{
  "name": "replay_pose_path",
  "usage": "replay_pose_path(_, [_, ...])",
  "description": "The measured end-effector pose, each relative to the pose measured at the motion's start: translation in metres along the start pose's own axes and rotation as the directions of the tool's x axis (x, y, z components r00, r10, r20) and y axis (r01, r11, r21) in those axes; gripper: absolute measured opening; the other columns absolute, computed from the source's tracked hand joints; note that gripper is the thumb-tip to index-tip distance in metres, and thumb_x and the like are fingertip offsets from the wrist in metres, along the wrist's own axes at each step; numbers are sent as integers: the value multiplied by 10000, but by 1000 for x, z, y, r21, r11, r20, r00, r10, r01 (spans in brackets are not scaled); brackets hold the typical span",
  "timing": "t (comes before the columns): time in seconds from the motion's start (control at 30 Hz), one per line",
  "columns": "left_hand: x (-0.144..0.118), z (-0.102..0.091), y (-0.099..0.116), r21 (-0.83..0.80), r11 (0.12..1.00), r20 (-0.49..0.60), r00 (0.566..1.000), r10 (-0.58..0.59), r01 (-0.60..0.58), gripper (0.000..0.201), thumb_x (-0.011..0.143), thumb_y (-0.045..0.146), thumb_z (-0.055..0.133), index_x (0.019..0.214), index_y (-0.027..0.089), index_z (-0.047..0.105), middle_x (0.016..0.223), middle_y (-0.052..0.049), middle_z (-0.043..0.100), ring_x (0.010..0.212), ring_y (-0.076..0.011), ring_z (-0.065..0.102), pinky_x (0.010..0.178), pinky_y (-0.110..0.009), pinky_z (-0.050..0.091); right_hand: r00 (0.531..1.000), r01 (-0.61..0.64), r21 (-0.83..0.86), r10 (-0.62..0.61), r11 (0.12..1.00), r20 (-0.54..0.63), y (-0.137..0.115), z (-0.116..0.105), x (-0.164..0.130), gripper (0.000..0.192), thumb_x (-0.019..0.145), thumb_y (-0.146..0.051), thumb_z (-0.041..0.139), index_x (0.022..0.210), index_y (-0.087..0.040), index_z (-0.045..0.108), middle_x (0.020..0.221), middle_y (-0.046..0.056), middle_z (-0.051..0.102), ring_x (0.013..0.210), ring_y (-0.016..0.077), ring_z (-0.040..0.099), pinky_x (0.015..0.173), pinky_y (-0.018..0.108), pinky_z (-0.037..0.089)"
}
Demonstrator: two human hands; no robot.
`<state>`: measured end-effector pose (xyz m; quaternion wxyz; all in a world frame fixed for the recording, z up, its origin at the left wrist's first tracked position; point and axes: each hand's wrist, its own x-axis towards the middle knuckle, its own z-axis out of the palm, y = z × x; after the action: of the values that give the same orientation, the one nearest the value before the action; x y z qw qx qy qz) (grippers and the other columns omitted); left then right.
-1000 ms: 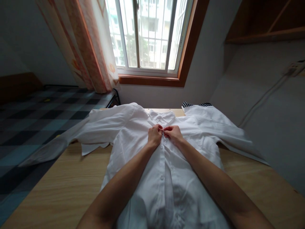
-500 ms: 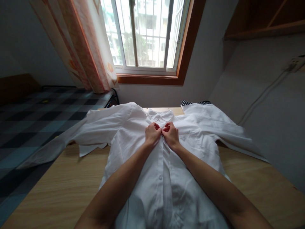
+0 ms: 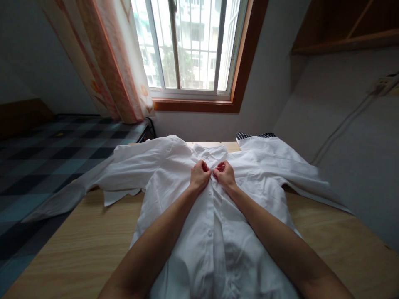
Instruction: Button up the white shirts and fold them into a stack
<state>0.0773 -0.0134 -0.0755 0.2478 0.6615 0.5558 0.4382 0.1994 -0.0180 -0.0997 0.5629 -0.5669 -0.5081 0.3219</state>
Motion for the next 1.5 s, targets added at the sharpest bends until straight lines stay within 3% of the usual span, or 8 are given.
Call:
replay_pose_path(0.17, [-4, -1, 1, 187, 981, 66, 997, 31, -43, 102, 716, 103, 569, 674, 191, 540, 673, 4, 602, 659, -142, 554, 656, -241, 415, 993, -112, 93, 108, 989, 39, -1, 3, 0, 331, 591, -325, 657, 822, -231, 439, 633, -46, 623, 450, 141, 566, 406, 229, 429])
replay_pose_path(0.33, [-9, -5, 3, 430, 898, 39, 996, 83, -92, 291, 761, 127, 557, 1021, 221, 648, 1162, -76, 635, 1106, -242, 538, 940, -346, 417, 997, 71, -175, -76, 982, -23, -5, -27, 14, 303, 708, -313, 594, 974, -190, 517, 889, 57, 681, 755, 197, 651, 696, 327, 528])
replay_pose_path(0.5, [-7, -11, 2, 528, 834, 33, 985, 168, -160, 371, 855, 146, 447, 1166, 232, 630, 1456, -25, 454, 1385, -229, 312, 1132, -410, 232, 950, 176, -817, -311, 549, -4, -18, -99, 48, 458, 784, -281, 614, 1217, -154, 539, 1346, 172, 510, 1264, 312, 418, 1020, 441, 336])
replay_pose_path(0.7, [-4, -7, -8, 604, 748, 330, 941, 79, -275, 549, 907, 520, 407, 1371, 239, 489, 1482, -70, 422, 1409, -323, 261, 1136, -604, 63, 999, 36, -971, 28, 235, 43, -7, -145, 76, 451, 861, -398, 596, 1236, -153, 546, 1249, 173, 571, 1192, 322, 482, 964, 477, 338])
replay_pose_path(0.9, [-1, -7, -11, 636, 715, 408, 913, 7, -290, 818, 833, 720, 351, 1484, 226, 329, 1557, -82, 264, 1444, -364, 145, 1120, -642, -16, 989, 144, -966, -43, 216, 138, -11, -144, 87, 144, 880, -234, 552, 949, -166, 658, 1040, 137, 659, 997, 260, 593, 828, 359, 405])
replay_pose_path(1.2, [32, 13, -5, 658, 718, 379, 924, -54, -228, 861, 834, 752, 269, 1495, 202, 314, 1567, -96, 232, 1453, -371, 88, 1108, -653, -58, 946, 35, -958, -317, 285, -60, -47, -129, 113, 289, 928, -138, 382, 1073, -143, 631, 1117, 185, 580, 927, 275, 618, 757, 364, 446])
replay_pose_path(1.4, [50, 28, -14, 640, 755, 277, 960, -50, -145, 645, 942, 546, 247, 1451, 176, 389, 1550, -115, 280, 1445, -349, 157, 1120, -643, 21, 998, 43, -952, -61, 304, 26, -30, -116, 114, 314, 888, -84, 420, 1119, -97, 632, 1162, 208, 591, 1017, 305, 611, 833, 383, 455])
replay_pose_path(1.5, [52, 23, -15, 551, 817, 261, 965, 27, -171, 485, 961, 314, 298, 1379, 146, 476, 1456, -136, 444, 1381, -282, 343, 1147, -519, 182, 970, 213, -916, -188, 339, 156, -25, -97, 83, 357, 911, -172, 458, 1241, -110, 581, 1306, 195, 543, 1227, 303, 493, 1006, 408, 378])
